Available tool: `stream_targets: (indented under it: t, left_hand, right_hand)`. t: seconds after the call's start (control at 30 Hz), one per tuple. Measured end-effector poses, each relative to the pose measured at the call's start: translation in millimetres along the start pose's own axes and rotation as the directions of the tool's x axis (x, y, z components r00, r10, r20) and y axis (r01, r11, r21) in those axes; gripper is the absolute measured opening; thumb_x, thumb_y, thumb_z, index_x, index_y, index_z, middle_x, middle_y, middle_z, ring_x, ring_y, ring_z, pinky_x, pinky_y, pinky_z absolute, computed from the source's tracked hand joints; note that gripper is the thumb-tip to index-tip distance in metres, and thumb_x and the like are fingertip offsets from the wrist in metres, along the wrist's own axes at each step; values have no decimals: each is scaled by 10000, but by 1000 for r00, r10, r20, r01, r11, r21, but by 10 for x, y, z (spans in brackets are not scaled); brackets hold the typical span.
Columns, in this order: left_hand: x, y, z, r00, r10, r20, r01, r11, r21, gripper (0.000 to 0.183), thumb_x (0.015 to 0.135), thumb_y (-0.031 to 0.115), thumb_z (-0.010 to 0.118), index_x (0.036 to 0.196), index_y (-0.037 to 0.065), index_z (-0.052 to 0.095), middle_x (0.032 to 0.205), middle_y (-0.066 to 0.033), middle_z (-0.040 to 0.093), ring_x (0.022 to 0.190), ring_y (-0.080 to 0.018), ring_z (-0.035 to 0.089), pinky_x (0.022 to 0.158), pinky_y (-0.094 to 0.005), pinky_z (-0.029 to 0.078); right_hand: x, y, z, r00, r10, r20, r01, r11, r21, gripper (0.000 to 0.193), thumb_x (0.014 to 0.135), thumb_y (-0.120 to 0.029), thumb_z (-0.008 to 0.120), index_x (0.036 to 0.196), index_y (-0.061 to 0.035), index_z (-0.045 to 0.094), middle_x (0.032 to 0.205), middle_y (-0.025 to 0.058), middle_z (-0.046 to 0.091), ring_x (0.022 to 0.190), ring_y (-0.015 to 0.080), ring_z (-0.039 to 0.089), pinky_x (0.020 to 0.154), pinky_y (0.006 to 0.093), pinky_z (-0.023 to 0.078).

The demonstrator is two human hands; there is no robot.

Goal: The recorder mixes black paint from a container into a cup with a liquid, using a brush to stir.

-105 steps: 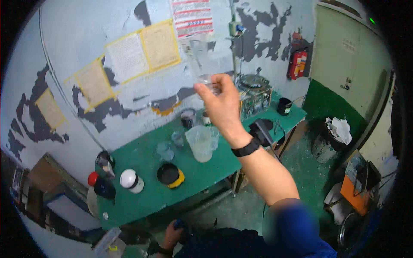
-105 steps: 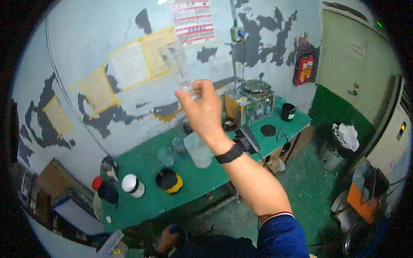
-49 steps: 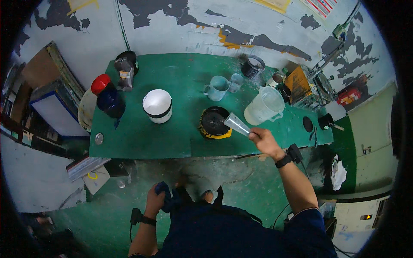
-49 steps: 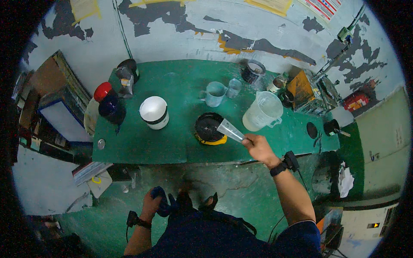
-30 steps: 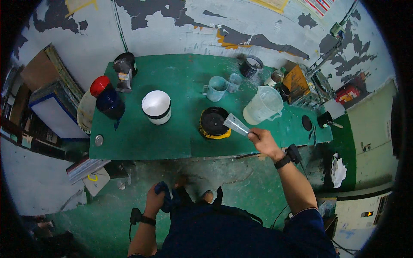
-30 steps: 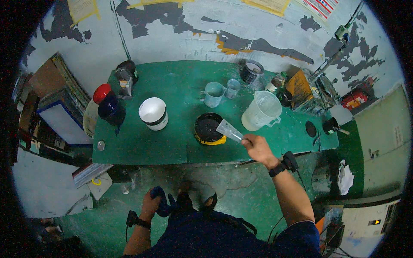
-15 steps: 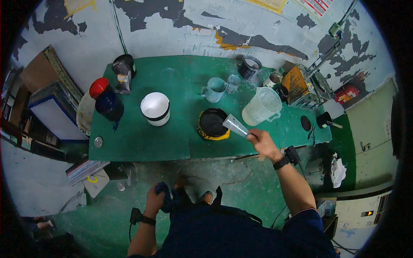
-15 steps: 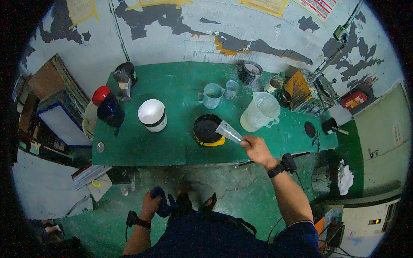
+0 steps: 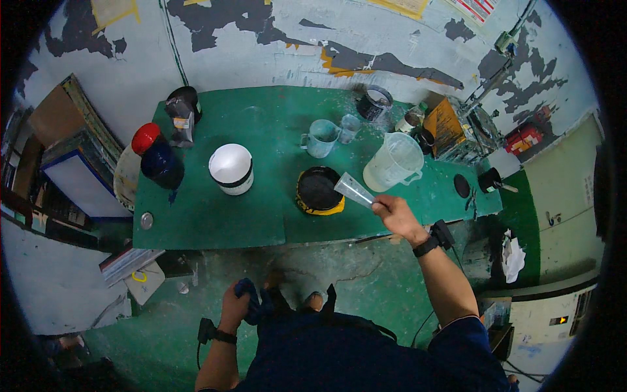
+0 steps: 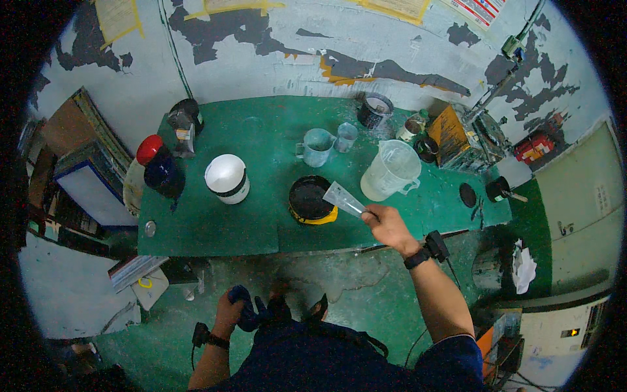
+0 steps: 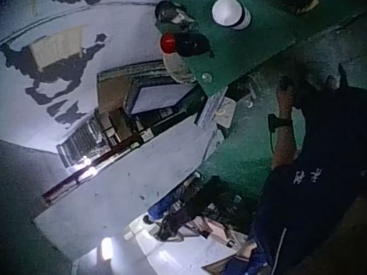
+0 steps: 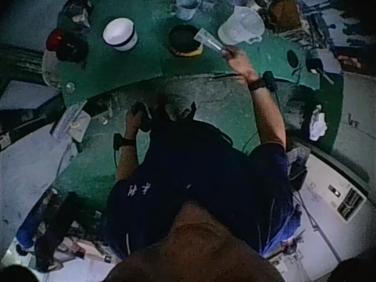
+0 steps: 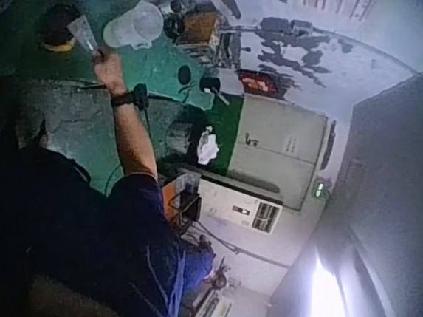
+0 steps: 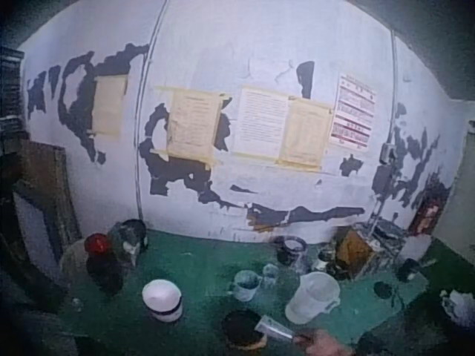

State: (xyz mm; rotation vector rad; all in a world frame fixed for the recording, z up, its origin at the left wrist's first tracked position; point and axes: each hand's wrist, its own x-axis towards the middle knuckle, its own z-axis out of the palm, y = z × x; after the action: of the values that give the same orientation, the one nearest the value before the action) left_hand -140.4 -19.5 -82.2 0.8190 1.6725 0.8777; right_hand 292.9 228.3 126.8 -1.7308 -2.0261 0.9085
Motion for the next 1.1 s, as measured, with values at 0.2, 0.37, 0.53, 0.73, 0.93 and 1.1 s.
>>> stream_targets:
  t: [0.2, 0.37, 0.53, 0.73, 0.93, 1.1]
  left_hand:
    - [-82, 206, -3, 1000, -16, 22, 15, 1000, 23, 409, 831, -18, 629, 1239, -30, 653, 1066, -114, 742, 969, -222, 716, 882, -372, 576]
    - [-96, 249, 17, 1000, 3, 27, -4, 1000, 20, 417, 853, -17, 629, 1269, -22, 647, 1110, -119, 734, 1017, -222, 705, 920, -374, 563]
    - [-71, 100, 35, 999, 35, -6, -35, 999, -34, 375, 851, 25, 598, 1215, -32, 660, 1076, -152, 739, 995, -265, 725, 880, -390, 572]
    - [-12, 52, 48, 999, 12, 32, -10, 999, -43, 398, 828, 33, 595, 1213, -33, 671, 1066, -146, 744, 973, -250, 725, 873, -379, 573]
    - [-18, 80, 44, 999, 17, 42, -16, 999, -45, 410, 827, 36, 593, 1224, -30, 670, 1064, -139, 741, 975, -243, 718, 873, -374, 567]
    - [-43, 168, 38, 999, -23, 39, 24, 999, -37, 426, 833, 35, 590, 1246, -31, 668, 1084, -142, 741, 995, -245, 716, 890, -376, 564]
  right_hand:
    - [25, -32, 8, 999, -46, -29, 44, 996, -74, 199, 994, -207, 652, 1039, -19, 701, 838, 241, 663, 746, 419, 642, 679, 469, 488]
    - [4, -1, 10, 998, -49, -46, 46, 997, -67, 199, 988, -208, 659, 1015, -15, 697, 839, 239, 663, 749, 421, 649, 673, 475, 485]
    - [-5, 6, 21, 994, -87, -66, 80, 992, -99, 211, 977, -225, 667, 996, -18, 702, 839, 246, 667, 773, 456, 651, 670, 490, 489]
    - [8, 10, 2, 993, -97, -67, 85, 983, -165, 204, 973, -217, 664, 984, -18, 706, 845, 251, 673, 807, 471, 662, 681, 506, 498]
    - [3, -78, -14, 995, -84, -55, 77, 991, -112, 208, 981, -208, 652, 1023, -12, 710, 854, 247, 680, 803, 451, 669, 698, 488, 506]
    - [-4, 74, 16, 999, -36, -28, 35, 999, -11, 242, 1002, -216, 664, 1125, -13, 712, 848, 185, 696, 772, 297, 663, 727, 424, 510]
